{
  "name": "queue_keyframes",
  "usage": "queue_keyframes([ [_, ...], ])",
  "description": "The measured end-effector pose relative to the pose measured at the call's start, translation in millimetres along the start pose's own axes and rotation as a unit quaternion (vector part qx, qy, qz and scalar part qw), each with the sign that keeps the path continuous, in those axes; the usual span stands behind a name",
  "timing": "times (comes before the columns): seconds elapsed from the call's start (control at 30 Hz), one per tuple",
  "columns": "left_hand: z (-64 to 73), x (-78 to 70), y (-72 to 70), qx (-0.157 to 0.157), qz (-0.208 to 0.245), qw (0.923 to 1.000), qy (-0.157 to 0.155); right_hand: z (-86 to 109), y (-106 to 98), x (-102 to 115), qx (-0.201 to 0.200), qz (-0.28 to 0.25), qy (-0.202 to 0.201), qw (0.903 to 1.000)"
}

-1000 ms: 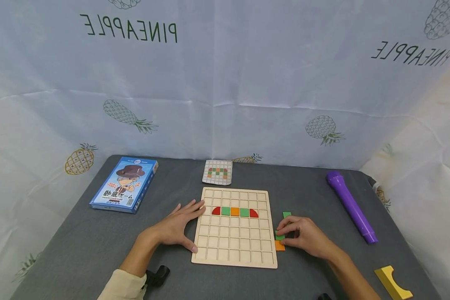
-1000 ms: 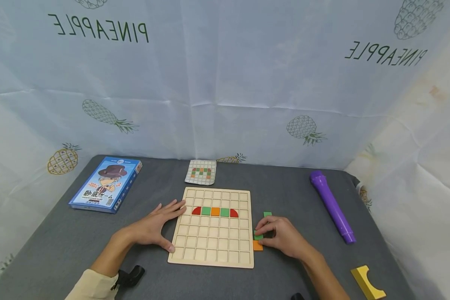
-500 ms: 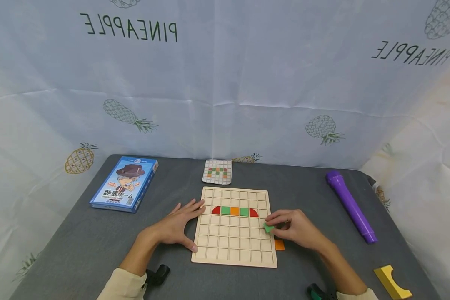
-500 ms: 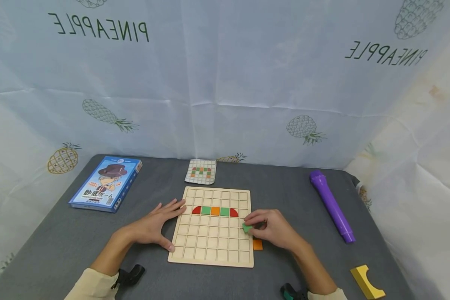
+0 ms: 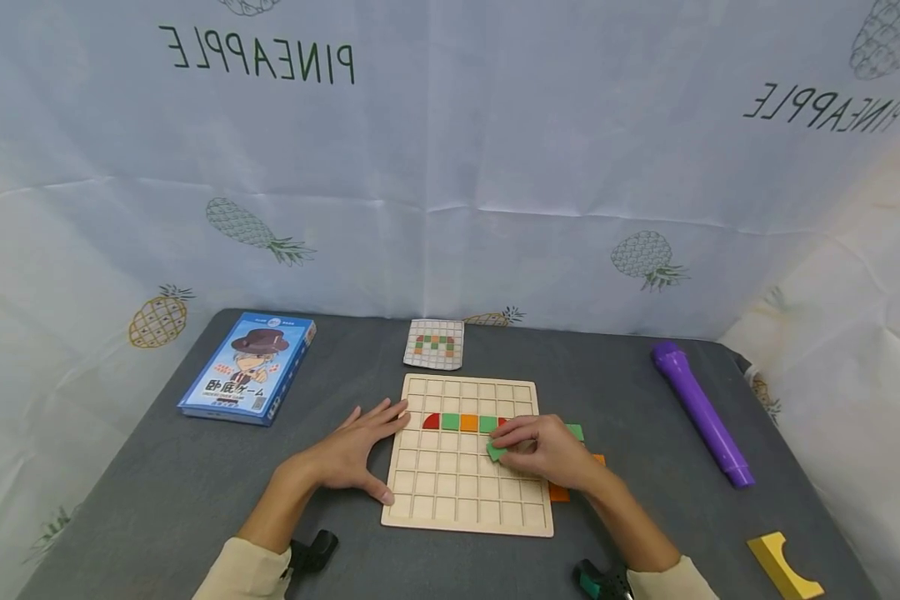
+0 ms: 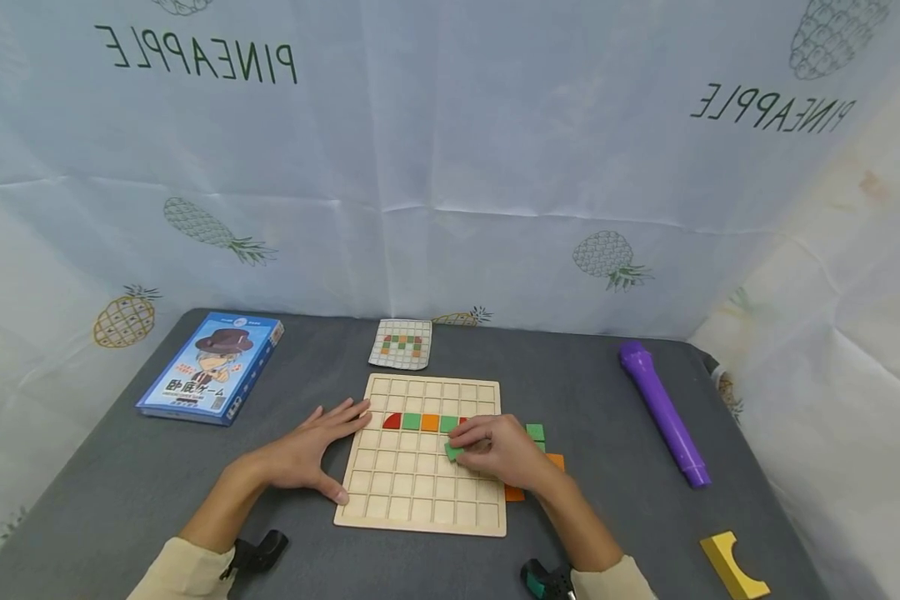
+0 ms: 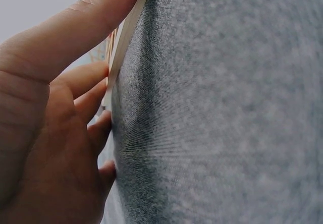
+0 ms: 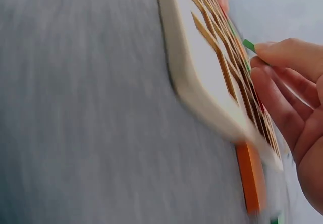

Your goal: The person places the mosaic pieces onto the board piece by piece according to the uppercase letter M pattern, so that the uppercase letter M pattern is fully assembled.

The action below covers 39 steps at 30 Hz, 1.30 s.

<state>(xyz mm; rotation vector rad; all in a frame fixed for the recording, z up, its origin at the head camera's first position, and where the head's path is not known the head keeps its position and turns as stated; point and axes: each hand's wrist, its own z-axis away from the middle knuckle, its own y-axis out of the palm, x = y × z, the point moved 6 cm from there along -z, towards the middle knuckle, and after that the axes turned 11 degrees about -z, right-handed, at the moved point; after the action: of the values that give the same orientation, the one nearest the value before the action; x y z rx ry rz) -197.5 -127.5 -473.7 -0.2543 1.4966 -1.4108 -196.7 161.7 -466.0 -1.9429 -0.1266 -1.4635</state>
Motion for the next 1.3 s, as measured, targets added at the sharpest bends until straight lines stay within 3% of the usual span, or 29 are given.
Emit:
queue_keyframes([
  [0.37,-1.1,0.2,0.6,-0.002,-0.004,1.0000,0.001,-27.7,37,13,0.022,-0.025,0.003,0.9994],
  [0.53,-1.5,0.3,1.2,-0.003,0.001,1.0000,0.003,-38.3,46,20,0.006,0.004,-0.015,0.9999],
  [0.83,-2.4,0.9,1.9,-0.001,0.002,1.0000,0.004,-48.8,56,27,-0.036,0.036,-0.002,0.9987],
  [1.3,-0.5,0.3,0.2,0.000,0.001,1.0000,0.000,-62.7,70,30,-0.053,0.098,0.002,0.9938],
])
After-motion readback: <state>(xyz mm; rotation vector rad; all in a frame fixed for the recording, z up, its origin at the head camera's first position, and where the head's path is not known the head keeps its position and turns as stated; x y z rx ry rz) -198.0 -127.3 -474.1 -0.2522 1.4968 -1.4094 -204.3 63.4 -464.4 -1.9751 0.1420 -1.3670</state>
